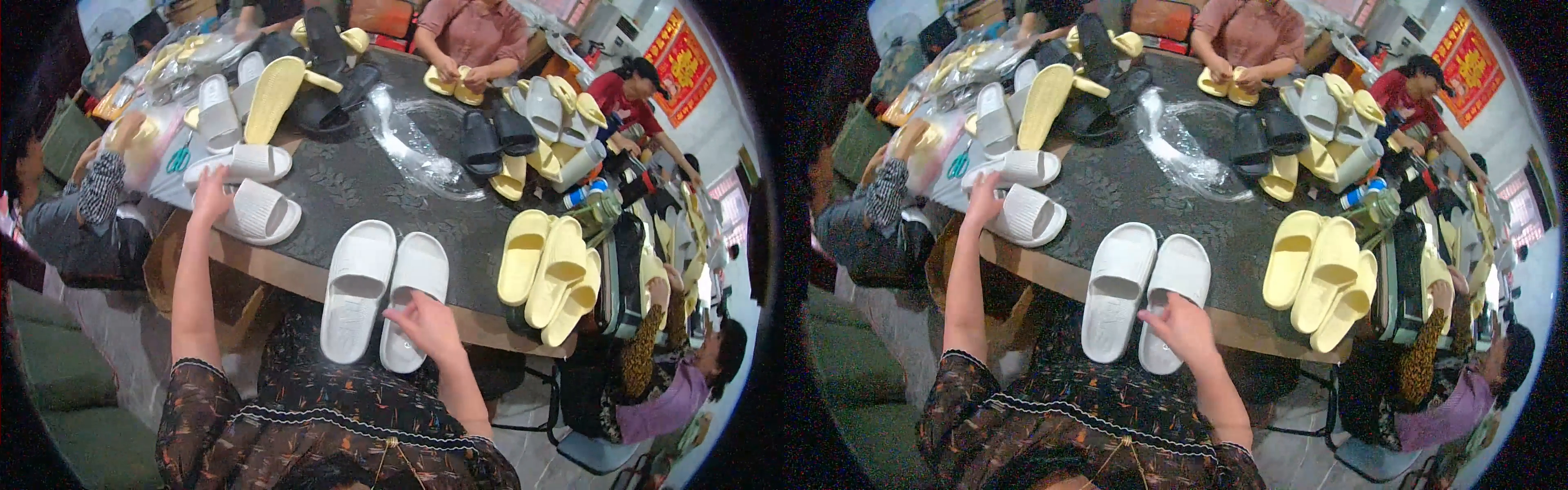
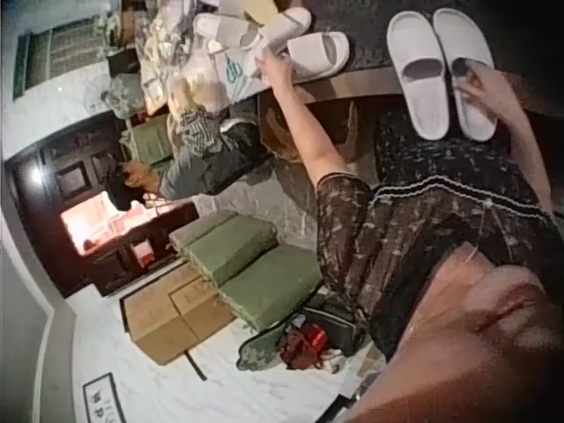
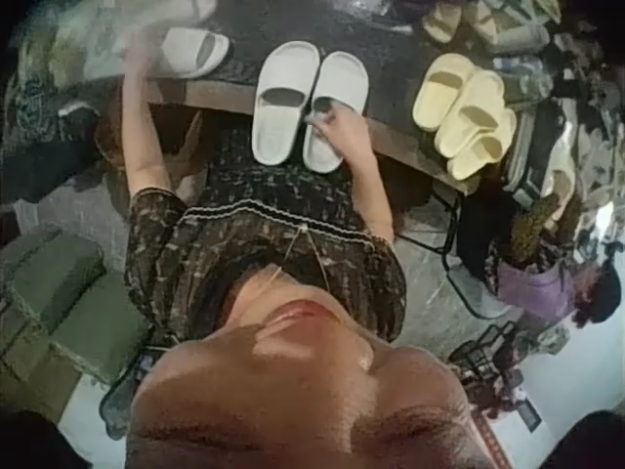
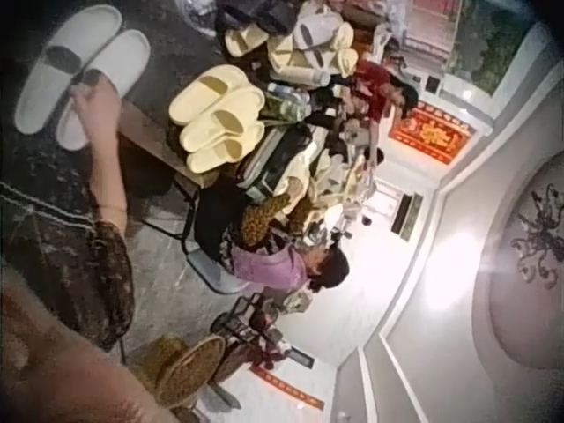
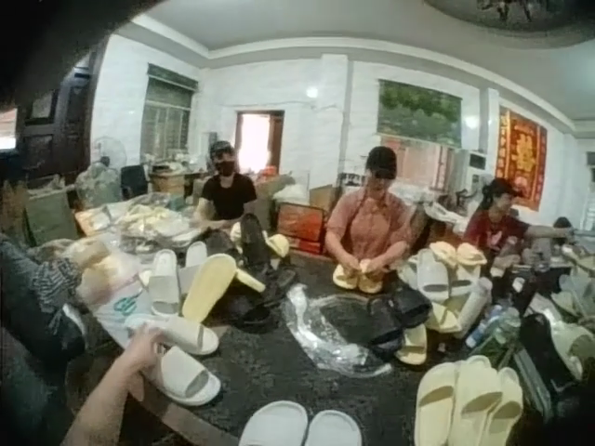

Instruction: Inspecting and cleaning manufactured slippers by removing excess threads with hands.

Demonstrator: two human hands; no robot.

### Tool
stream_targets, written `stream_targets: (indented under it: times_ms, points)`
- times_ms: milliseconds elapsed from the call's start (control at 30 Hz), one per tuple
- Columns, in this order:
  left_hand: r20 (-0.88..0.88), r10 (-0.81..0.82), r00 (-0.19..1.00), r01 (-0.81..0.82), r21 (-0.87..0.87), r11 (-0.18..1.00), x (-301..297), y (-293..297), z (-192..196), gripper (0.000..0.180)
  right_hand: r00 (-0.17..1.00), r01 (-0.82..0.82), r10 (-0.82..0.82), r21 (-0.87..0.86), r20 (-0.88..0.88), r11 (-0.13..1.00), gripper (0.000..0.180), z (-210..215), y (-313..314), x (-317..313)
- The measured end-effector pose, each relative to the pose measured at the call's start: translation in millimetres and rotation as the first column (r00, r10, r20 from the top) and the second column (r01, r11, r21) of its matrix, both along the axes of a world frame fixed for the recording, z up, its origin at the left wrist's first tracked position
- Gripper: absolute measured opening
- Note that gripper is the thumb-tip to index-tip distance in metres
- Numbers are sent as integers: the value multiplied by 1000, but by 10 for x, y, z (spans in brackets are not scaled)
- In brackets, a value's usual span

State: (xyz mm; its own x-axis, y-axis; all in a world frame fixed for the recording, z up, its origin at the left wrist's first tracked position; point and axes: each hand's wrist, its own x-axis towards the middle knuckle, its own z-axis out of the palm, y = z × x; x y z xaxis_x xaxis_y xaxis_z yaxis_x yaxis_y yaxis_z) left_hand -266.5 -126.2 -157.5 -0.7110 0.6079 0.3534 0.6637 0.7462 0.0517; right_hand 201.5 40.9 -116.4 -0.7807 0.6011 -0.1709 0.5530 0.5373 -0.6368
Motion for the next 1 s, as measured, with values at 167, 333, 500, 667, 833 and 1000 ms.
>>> stream_targets:
  times_ms: [167,333,500,667,833,1000]
  points:
    - [243,-160,957,160,18,987,664,366,252,38,986,153,-132,224,-105,963,47,-353,-120,-369]
    - [176,-299,938,282,115,952,1248,379,244,27,962,262,-211,357,-175,897,37,-516,-1,-156]
    - [280,-325,903,302,121,945,1612,427,338,22,899,436,-396,292,-186,851,30,227,330,576]
    - [399,-387,831,339,190,922,1872,575,318,30,665,736,-660,459,-351,498,21,674,1142,1317]
    - [509,-422,750,363,216,906,2289,827,396,38,554,740,-791,590,-259,325,30,889,2125,1856]
    - [429,-458,779,424,179,888,2448,965,178,41,478,743,-857,609,-193,277,44,865,2567,2119]
